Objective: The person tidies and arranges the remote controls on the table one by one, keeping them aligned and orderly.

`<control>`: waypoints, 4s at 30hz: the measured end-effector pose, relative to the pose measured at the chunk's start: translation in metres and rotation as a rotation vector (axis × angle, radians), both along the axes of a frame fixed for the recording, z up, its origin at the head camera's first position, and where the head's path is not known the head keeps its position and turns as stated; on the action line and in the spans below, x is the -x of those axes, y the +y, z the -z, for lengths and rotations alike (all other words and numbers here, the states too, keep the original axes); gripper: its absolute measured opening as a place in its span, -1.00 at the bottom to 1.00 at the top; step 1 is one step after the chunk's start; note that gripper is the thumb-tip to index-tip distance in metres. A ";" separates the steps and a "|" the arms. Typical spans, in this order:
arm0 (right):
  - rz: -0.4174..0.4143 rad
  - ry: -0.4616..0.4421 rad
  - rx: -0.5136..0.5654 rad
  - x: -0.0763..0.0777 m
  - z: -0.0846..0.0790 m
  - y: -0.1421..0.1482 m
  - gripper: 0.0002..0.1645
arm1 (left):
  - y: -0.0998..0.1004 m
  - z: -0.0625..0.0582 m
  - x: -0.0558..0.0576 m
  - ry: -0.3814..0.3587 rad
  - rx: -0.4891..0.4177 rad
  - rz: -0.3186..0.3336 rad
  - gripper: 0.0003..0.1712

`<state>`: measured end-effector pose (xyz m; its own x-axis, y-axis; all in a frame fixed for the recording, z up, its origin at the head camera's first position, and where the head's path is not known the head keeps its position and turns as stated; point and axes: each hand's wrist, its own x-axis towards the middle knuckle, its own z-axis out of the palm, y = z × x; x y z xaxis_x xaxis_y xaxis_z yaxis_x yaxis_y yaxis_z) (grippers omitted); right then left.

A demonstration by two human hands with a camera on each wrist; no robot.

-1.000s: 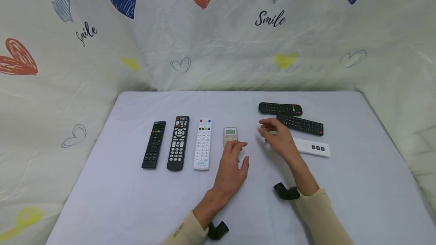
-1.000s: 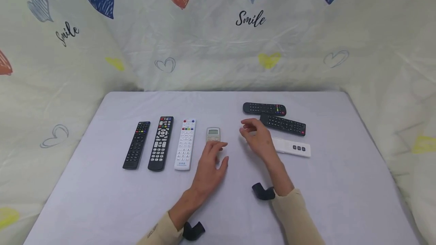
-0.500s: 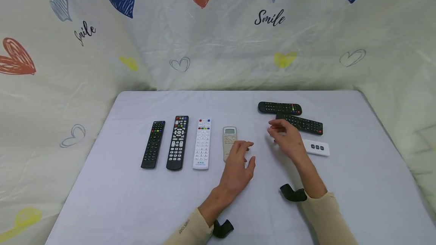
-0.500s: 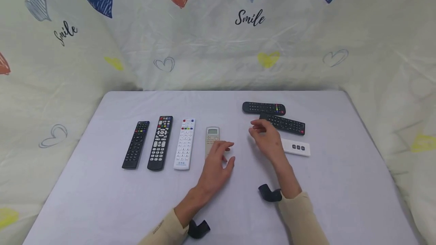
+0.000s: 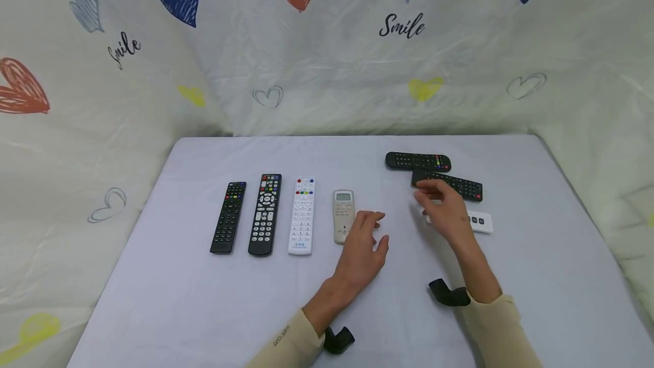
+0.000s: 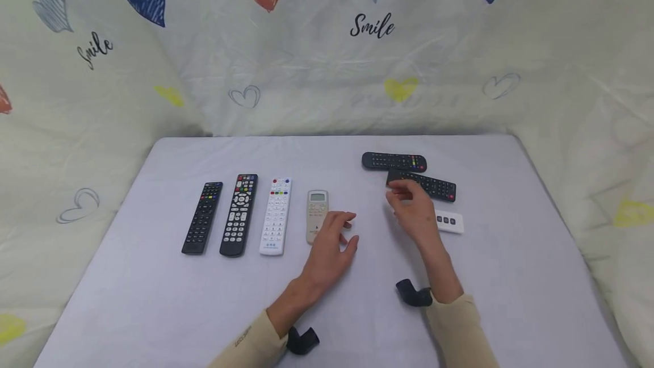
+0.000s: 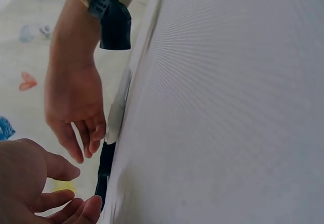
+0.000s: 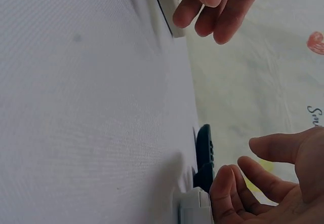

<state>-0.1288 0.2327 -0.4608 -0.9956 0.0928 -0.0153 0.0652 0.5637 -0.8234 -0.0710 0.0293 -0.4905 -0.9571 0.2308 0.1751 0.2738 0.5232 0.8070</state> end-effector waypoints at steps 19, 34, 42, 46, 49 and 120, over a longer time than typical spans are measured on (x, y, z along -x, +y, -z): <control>0.106 0.013 -0.033 -0.013 0.000 0.025 -0.55 | 0.010 -0.001 0.001 -0.105 0.014 0.040 -0.47; 0.180 -0.042 -0.090 -0.019 0.002 0.037 -0.53 | 0.017 -0.001 0.004 -0.148 0.030 0.035 -0.46; 0.216 -0.061 -0.111 -0.023 0.001 0.043 -0.55 | 0.021 -0.002 0.006 -0.144 0.034 0.042 -0.46; 0.246 -0.062 -0.119 -0.025 0.001 0.046 -0.56 | 0.023 -0.002 0.008 -0.139 0.049 0.044 -0.46; 0.265 -0.074 -0.126 -0.027 0.001 0.048 -0.54 | 0.026 -0.001 0.009 -0.134 0.073 0.043 -0.45; 0.239 -0.222 -0.256 -0.050 0.017 0.085 -0.38 | 0.061 -0.001 0.030 -0.124 0.327 0.135 -0.27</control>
